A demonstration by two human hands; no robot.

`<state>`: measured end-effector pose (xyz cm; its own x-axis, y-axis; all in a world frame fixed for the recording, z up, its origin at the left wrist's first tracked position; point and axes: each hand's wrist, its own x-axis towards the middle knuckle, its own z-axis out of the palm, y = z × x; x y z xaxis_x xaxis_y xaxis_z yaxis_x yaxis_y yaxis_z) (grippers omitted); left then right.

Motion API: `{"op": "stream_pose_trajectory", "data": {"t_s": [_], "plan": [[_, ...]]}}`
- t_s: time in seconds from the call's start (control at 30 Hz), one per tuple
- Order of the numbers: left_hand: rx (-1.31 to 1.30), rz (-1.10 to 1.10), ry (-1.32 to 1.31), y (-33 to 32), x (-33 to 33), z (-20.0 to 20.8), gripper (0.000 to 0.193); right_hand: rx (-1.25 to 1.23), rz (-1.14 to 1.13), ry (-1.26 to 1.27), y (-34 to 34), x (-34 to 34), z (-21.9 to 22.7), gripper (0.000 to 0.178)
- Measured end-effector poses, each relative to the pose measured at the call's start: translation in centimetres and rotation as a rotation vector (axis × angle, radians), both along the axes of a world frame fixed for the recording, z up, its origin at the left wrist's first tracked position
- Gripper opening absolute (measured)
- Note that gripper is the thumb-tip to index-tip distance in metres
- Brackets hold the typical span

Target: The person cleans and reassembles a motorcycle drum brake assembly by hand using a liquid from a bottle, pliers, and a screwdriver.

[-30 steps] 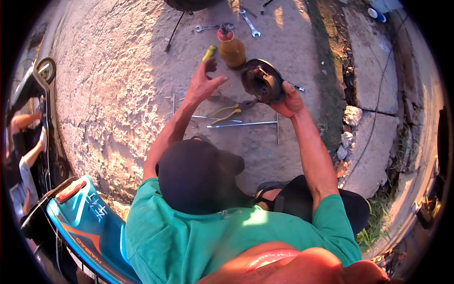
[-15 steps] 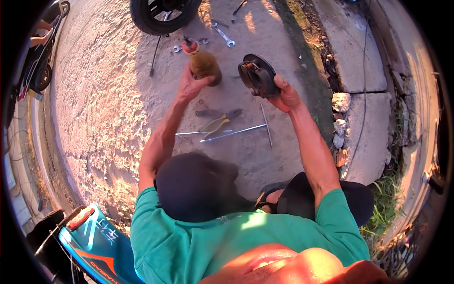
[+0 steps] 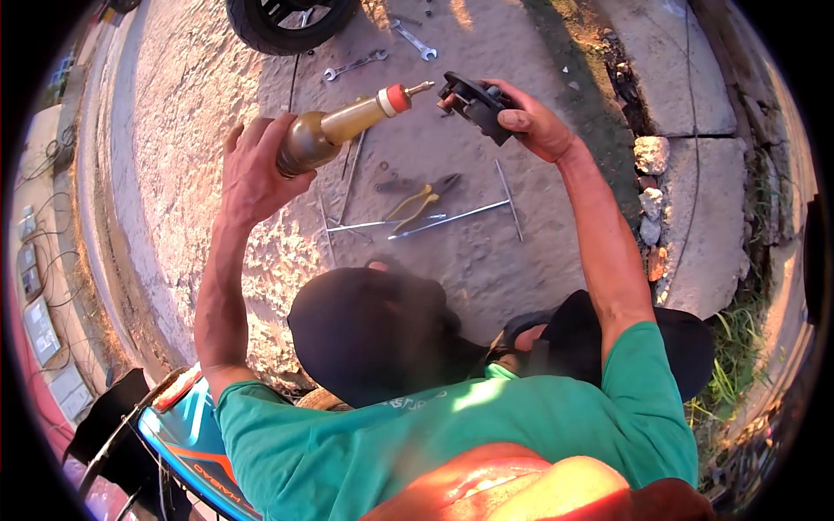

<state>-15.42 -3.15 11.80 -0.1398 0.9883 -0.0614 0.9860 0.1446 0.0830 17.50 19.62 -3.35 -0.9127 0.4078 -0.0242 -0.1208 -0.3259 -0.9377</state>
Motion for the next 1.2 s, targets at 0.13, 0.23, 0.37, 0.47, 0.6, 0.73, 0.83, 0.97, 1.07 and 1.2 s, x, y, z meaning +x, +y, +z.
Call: {"op": "stream_pose_trajectory", "data": {"t_s": [0.13,0.23,0.37,0.47,0.6,0.73,0.83,0.97,1.07,1.2], "plan": [[-0.007,-0.013,0.068,0.4,0.3,1.9,0.076,0.013,0.015,-0.016,-0.1,0.1,1.2,0.093],[0.014,-0.062,0.115,0.4,0.3,2.2,0.077,0.015,0.029,-0.034,-0.3,0.1,2.0,0.095],[-0.008,-0.100,0.173,0.7,0.5,2.7,0.078,-0.004,0.021,-0.054,-0.2,0.0,1.1,0.097],[-0.027,-0.091,0.178,0.8,0.5,2.9,0.078,-0.001,0.049,-0.106,0.0,-0.1,0.7,0.115],[-0.027,-0.114,0.185,0.8,0.4,3.3,0.080,-0.011,0.068,-0.145,0.3,0.1,-0.7,0.115],[-0.037,-0.123,0.194,1.0,0.6,3.6,0.081,-0.023,0.062,-0.137,0.1,0.0,-1.0,0.105],[-0.043,-0.135,0.213,1.2,0.6,3.7,0.081,-0.019,0.049,-0.149,0.1,0.1,-1.4,0.099],[-0.050,-0.145,0.200,1.2,0.4,3.6,0.081,-0.018,0.089,-0.170,0.2,0.0,-1.5,0.097],[-0.059,-0.138,0.203,1.2,0.4,3.5,0.081,-0.021,0.086,-0.173,0.1,0.1,-1.5,0.096],[-0.028,-0.156,0.193,1.1,0.0,3.2,0.081,-0.012,0.088,-0.172,0.0,0.1,-1.5,0.096]]}}
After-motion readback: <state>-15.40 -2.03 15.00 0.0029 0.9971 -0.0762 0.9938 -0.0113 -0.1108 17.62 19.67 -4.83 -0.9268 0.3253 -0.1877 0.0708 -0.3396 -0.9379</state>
